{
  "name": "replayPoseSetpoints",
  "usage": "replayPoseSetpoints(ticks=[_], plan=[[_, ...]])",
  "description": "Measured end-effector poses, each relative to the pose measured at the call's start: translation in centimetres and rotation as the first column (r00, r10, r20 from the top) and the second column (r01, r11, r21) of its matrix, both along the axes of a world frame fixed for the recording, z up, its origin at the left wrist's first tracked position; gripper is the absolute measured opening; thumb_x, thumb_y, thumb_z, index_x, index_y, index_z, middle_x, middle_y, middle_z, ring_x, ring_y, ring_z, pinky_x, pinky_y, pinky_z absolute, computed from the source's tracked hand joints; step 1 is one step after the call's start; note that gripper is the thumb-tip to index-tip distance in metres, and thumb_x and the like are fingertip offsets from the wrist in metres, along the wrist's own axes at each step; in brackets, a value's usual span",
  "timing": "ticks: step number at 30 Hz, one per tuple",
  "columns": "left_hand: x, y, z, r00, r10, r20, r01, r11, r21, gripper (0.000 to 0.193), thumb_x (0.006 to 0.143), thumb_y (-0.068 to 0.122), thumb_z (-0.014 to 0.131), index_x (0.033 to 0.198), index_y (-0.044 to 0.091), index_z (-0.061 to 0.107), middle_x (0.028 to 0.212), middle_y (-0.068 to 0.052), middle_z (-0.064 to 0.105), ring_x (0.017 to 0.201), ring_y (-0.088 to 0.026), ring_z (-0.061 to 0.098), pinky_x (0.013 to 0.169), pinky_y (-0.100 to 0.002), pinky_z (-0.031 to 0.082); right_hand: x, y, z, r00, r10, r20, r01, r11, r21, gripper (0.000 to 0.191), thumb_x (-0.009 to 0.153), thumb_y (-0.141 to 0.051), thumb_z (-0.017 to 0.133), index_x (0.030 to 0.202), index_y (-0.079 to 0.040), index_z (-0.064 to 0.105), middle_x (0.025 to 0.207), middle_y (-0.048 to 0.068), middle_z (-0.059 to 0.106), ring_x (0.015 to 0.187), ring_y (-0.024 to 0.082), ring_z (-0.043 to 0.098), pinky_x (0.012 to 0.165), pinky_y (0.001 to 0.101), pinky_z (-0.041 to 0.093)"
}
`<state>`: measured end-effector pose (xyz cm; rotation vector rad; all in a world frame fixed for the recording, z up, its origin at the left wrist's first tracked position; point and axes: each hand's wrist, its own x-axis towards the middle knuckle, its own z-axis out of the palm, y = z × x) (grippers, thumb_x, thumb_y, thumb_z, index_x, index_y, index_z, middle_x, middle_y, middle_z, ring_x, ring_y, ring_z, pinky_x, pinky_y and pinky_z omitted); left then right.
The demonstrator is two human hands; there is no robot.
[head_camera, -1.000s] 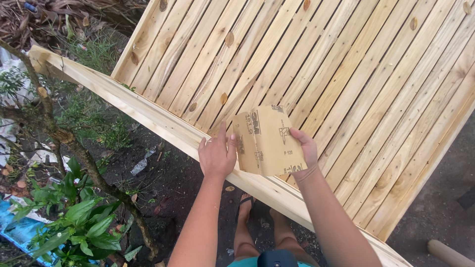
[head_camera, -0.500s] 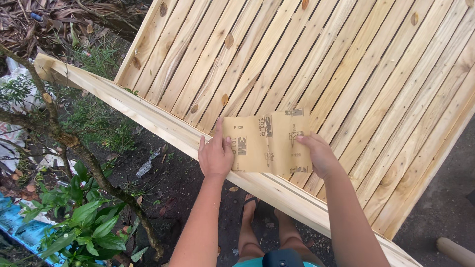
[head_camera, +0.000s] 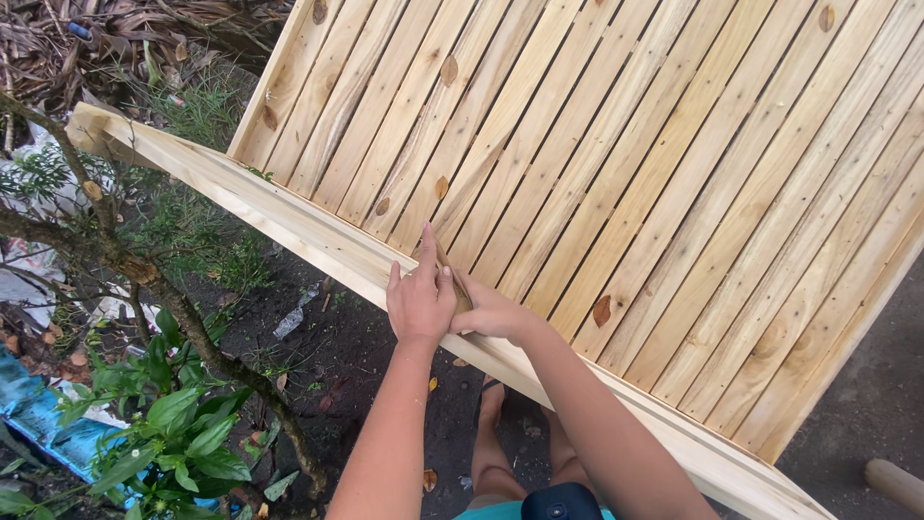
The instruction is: The person sands the surfaces and edges of an unfinished wooden cabinet with a sheet of sandpaper, working over the top rails, frame edges and side panels. They then walk to a wooden slatted bed frame outdoors and sand its frame rails, at one point taking a fresh sheet of sandpaper from a paper packet.
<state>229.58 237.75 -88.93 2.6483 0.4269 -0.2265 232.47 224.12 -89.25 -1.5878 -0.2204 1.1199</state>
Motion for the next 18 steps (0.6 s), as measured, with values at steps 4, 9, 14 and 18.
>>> replayPoseSetpoints(ticks=[4,9,14,18], plan=[[-0.3,0.3,0.1,0.996,-0.05,0.077,0.053,0.998,-0.04,0.072,0.095,0.027,0.054,0.162,0.024,0.026,0.076,-0.007,0.073,0.08,-0.03,0.07,0.114,-0.052,0.035,0.6,-0.7,0.5,0.95,-0.077,-0.303,0.108,0.99,0.086,0.083,0.073,-0.018,0.07,0.152,-0.012,0.046,0.125,0.006,0.064,0.102,0.014,0.057,0.085,0.0293,0.043],[-0.5,0.4,0.4,0.999,0.033,-0.004,-0.033,0.992,-0.119,0.066,0.096,0.029,0.052,0.161,0.025,0.037,0.084,-0.011,0.071,0.082,-0.035,0.066,0.085,-0.05,0.049,0.2,-2.7,-0.8,0.954,-0.163,-0.252,0.126,0.979,-0.158,0.048,0.086,-0.018,0.06,0.13,-0.002,0.069,0.105,0.008,0.07,0.094,0.018,0.062,0.08,0.0308,0.049],[-0.6,0.5,0.7,0.954,-0.034,0.299,0.069,0.992,-0.107,0.062,0.097,0.027,0.053,0.157,0.016,0.042,0.113,-0.014,0.066,0.099,-0.035,0.063,0.088,-0.048,0.05,-5.0,-10.2,-0.3,0.971,0.238,-0.008,-0.233,0.945,-0.231,0.067,0.089,-0.027,0.056,0.155,-0.021,0.044,0.157,0.011,0.048,0.145,0.023,0.041,0.119,0.0345,0.027],[-0.4,0.2,1.3,0.982,-0.079,0.171,0.092,0.993,-0.07,0.067,0.097,0.031,0.053,0.16,0.019,0.037,0.122,-0.015,0.059,0.109,-0.036,0.059,0.09,-0.049,0.05,-7.7,-9.3,0.3,0.97,0.147,-0.192,-0.147,0.989,0.012,0.072,0.098,-0.052,0.042,0.162,-0.029,0.022,0.174,0.004,0.015,0.161,0.022,0.009,0.126,0.04,0.009]])
